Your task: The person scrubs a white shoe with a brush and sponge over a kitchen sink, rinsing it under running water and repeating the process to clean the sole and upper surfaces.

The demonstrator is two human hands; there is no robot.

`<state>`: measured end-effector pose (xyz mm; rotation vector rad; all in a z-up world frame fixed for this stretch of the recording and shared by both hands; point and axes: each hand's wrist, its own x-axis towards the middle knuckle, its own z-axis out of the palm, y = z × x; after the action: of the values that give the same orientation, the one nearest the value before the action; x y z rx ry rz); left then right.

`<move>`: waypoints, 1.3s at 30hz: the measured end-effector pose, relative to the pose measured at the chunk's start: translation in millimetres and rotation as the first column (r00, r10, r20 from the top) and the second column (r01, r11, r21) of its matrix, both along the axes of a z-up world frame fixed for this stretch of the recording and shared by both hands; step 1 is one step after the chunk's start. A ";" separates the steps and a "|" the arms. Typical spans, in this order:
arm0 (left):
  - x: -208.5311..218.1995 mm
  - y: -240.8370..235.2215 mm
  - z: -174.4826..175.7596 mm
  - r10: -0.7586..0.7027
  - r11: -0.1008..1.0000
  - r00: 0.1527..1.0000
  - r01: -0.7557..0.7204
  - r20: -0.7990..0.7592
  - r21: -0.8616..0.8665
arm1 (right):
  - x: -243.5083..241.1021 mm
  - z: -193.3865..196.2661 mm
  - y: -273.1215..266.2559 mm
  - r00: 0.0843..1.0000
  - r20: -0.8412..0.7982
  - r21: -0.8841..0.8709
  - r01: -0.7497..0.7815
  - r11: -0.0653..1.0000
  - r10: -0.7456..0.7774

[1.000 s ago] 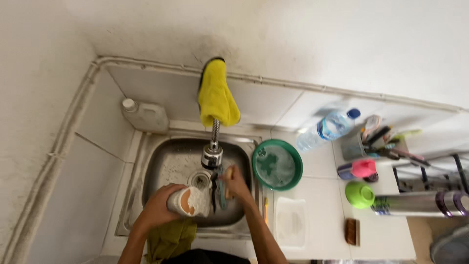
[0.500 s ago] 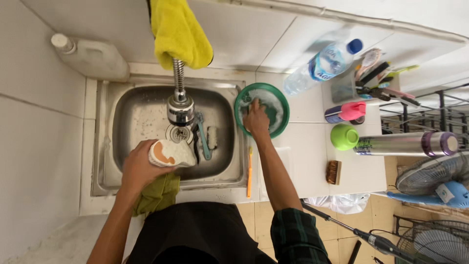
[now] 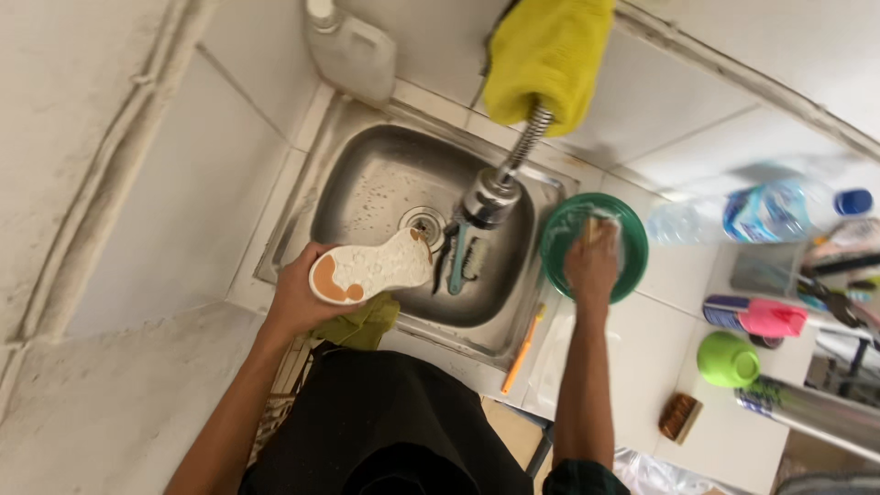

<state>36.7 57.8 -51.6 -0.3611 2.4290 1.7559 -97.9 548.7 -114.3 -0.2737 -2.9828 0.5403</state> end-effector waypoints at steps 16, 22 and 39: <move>91.4 -15.0 -13.0 0.085 0.985 0.990 -0.066 0.108 -0.162 | 148.3 -16.3 -295.4 0.555 -0.455 -0.430 -0.822 0.374 0.696; 108.3 -11.1 -22.4 0.110 0.981 0.994 -0.104 0.028 -0.166 | 166.9 -7.6 -306.2 0.791 -0.353 -0.838 -0.505 0.207 0.500; 125.9 11.0 -29.4 0.170 0.983 0.970 -0.178 -0.172 -0.034 | 165.3 18.2 -306.9 0.765 -0.291 -0.728 -0.567 0.387 0.575</move>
<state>162.6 68.9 -81.0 -0.4629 2.6343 1.8695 67.4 241.8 -96.2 0.7816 -2.5184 1.9320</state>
